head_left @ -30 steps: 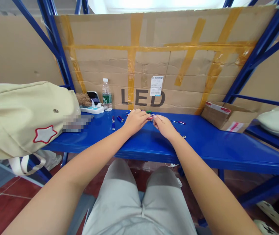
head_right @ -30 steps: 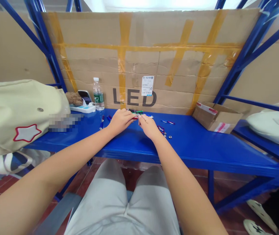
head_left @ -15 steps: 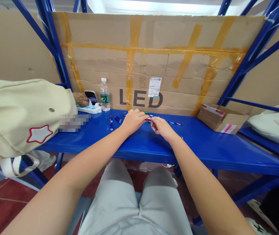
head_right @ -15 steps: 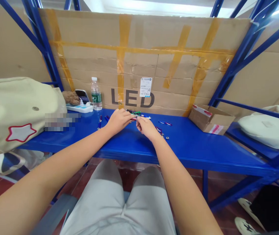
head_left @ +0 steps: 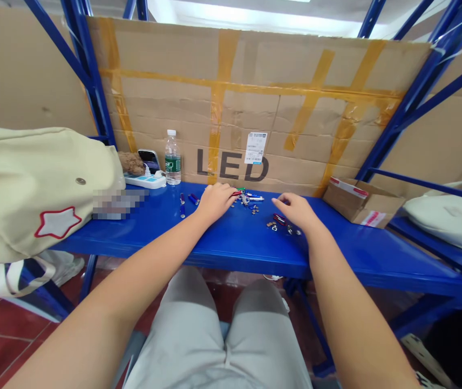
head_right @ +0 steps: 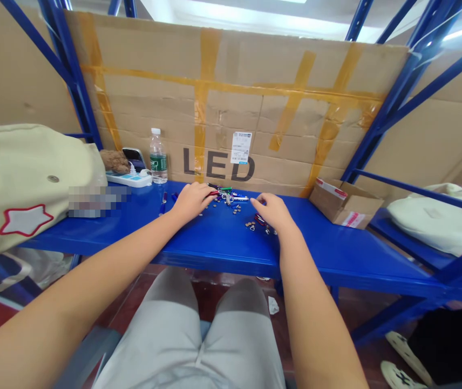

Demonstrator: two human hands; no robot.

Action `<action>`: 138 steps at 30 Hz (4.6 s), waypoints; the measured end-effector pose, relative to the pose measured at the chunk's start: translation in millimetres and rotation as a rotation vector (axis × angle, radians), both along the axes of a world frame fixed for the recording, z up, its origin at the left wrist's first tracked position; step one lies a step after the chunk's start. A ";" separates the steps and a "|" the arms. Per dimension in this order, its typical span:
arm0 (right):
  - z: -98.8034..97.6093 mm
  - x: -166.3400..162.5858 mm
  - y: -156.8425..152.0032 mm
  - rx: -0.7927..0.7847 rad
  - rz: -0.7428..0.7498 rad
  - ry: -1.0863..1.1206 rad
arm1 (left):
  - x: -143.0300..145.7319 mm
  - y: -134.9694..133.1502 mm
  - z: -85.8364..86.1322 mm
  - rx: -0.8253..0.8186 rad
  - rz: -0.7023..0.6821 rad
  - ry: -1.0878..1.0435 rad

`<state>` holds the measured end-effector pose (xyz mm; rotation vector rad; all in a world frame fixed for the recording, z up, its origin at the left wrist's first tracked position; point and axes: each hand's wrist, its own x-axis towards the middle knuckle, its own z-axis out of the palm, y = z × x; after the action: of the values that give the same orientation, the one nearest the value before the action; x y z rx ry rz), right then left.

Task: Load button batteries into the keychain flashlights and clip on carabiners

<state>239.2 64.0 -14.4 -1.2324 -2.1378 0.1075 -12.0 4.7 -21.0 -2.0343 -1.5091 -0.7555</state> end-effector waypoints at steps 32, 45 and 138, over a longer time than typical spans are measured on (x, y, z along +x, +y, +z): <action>-0.9 -89.0 -25.2 -0.495 0.580 0.928 | 12.7 -5.1 6.1 -0.340 -0.612 -0.804; -10.0 -58.6 -26.6 0.322 0.556 0.039 | 0.2 0.9 -0.4 -0.821 -0.628 -1.062; -19.5 -57.3 -24.9 -0.034 -0.122 -0.315 | -118.8 21.8 4.0 -0.550 0.303 0.103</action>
<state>181.9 39.1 -33.9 -1.4778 -2.3252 -0.1108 -130.8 26.5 -17.0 -2.0867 -2.0646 -0.1151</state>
